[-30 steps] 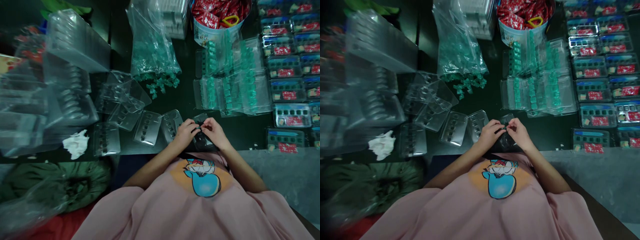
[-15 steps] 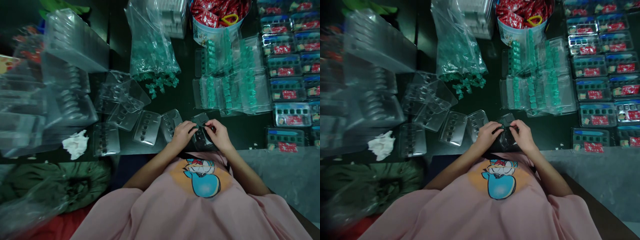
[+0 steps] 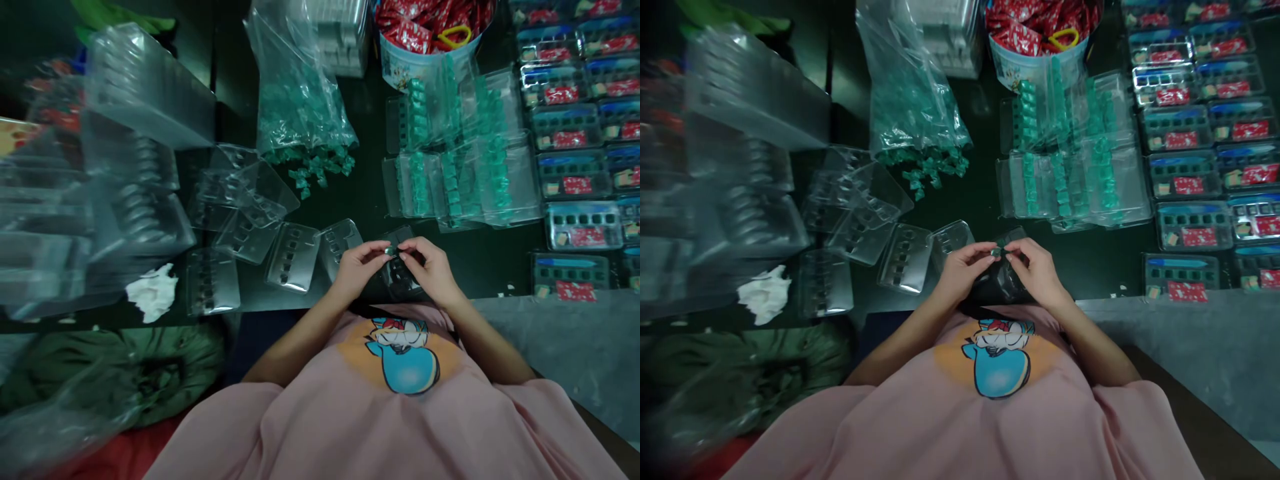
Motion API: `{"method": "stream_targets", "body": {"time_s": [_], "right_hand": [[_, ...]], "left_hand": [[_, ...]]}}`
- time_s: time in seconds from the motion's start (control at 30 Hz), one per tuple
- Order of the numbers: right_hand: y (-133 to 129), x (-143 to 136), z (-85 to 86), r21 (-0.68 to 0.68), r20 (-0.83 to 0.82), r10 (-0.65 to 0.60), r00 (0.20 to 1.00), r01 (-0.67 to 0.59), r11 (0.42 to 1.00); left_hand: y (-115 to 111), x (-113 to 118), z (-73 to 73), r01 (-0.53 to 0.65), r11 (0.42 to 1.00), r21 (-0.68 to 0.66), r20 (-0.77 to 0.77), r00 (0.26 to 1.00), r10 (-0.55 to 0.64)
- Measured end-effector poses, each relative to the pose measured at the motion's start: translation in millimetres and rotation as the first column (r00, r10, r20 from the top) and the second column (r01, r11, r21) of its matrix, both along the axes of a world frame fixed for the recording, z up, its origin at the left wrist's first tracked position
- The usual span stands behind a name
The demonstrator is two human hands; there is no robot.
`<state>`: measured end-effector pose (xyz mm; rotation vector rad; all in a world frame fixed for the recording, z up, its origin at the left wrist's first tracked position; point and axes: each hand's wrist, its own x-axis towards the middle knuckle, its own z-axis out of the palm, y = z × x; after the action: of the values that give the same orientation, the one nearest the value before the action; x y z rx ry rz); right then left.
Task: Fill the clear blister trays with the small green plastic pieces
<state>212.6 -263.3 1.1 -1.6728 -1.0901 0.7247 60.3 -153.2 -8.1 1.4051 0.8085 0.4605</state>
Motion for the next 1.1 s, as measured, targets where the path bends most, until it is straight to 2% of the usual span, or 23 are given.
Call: {"method": "stream_targets", "body": {"time_s": [0.07,0.13,0.37,0.57,0.77,0.93,1.1], "right_hand": [[2.8,-1.9,4.5,0.025,0.004,0.007,1.000,-0.007,1.000],[4.9,-2.8,7.0,0.032,0.013,0.019,1.000,-0.019,0.999],[8.3,-3.0,3.9,-0.019,-0.028,0.029,0.999,-0.029,0.999],[6.2,-3.3,5.3,-0.037,-0.038,-0.002,0.999,0.001,0.999],[4.4,-6.2,4.4,-0.045,-0.043,0.041,0.998,-0.043,0.998],[6.1,-10.6,2.5,-0.030,-0.103,0.036,0.994,-0.039,0.999],[4.2,-7.2,4.7,-0.013,-0.108,0.068,0.992,-0.070,0.997]], "left_hand": [[0.5,0.2,-1.7,-0.040,0.980,-0.193,0.029,0.999,0.046],[0.2,0.8,-3.8,-0.060,0.954,-0.293,0.033,0.997,0.073],[-2.8,4.0,0.1,-0.043,0.905,-0.424,0.029,0.998,0.061],[0.2,3.6,-0.1,-0.046,0.833,-0.552,0.023,0.997,0.071],[-1.2,5.3,0.0,-0.065,0.845,-0.531,0.027,0.995,0.093],[-4.9,8.3,1.8,-0.141,0.884,-0.445,-0.004,0.988,0.156],[-3.9,7.7,-2.1,-0.150,0.925,-0.349,0.025,0.985,0.169]]}}
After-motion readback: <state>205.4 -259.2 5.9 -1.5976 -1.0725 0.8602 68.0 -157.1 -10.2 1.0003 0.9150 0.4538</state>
